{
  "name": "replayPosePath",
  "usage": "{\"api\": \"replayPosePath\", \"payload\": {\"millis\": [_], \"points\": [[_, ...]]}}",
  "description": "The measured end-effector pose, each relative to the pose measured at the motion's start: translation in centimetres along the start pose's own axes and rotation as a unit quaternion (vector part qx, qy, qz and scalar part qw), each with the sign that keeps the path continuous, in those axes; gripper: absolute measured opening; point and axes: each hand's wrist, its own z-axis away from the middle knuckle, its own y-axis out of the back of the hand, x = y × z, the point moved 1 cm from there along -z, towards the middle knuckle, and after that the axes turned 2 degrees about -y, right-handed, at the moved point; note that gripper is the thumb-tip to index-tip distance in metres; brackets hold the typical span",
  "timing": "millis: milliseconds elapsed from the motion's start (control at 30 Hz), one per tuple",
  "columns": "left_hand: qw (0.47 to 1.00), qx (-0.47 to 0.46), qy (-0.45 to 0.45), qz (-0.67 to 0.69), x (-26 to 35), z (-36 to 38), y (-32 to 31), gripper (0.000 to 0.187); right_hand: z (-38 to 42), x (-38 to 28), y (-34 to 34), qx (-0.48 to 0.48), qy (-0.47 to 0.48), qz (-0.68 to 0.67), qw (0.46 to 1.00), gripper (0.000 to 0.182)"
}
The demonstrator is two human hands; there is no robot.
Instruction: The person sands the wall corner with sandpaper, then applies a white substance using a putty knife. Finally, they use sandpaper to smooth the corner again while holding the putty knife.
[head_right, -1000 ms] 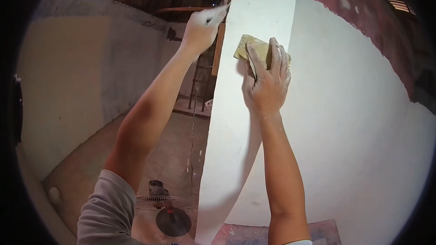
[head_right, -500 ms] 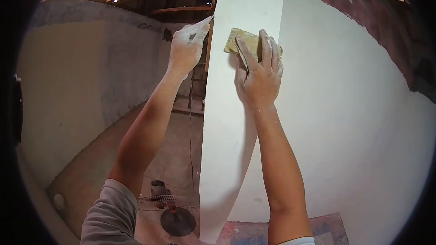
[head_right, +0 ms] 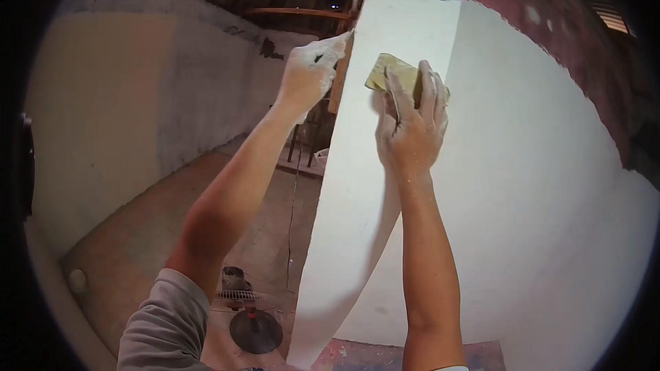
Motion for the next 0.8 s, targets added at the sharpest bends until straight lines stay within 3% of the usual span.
{"api": "replayPosePath", "payload": {"millis": [200,233,300,433,500,533,800], "points": [[0.999,0.028,0.025,-0.018,0.1,0.4,-0.8,0.031,-0.3,-0.8,0.2,-0.003,0.014,0.002,1.0,0.037],[0.997,0.055,-0.036,-0.036,0.2,0.3,-0.8,0.031,-0.4,-0.9,0.3,-0.004,0.021,0.001,1.0,0.037],[1.0,0.021,0.013,-0.005,0.2,0.2,-0.3,0.031,-0.3,-0.5,-0.2,-0.002,0.017,-0.016,1.0,0.039],[0.998,0.052,0.024,0.003,1.2,2.6,-0.8,0.03,-0.2,-0.3,-0.4,-0.005,0.023,-0.005,1.0,0.04],[0.997,0.049,0.034,-0.041,0.9,1.4,-1.1,0.034,0.0,-0.3,-0.5,-0.003,0.033,0.002,0.999,0.039],[0.997,0.047,0.064,0.005,1.3,0.2,-1.1,0.034,-0.2,-0.1,-0.6,0.002,0.043,-0.001,0.999,0.039],[0.996,0.065,-0.019,-0.058,0.6,2.6,-0.9,0.027,-0.2,-0.4,-0.4,-0.007,0.024,-0.011,1.0,0.037]]}}
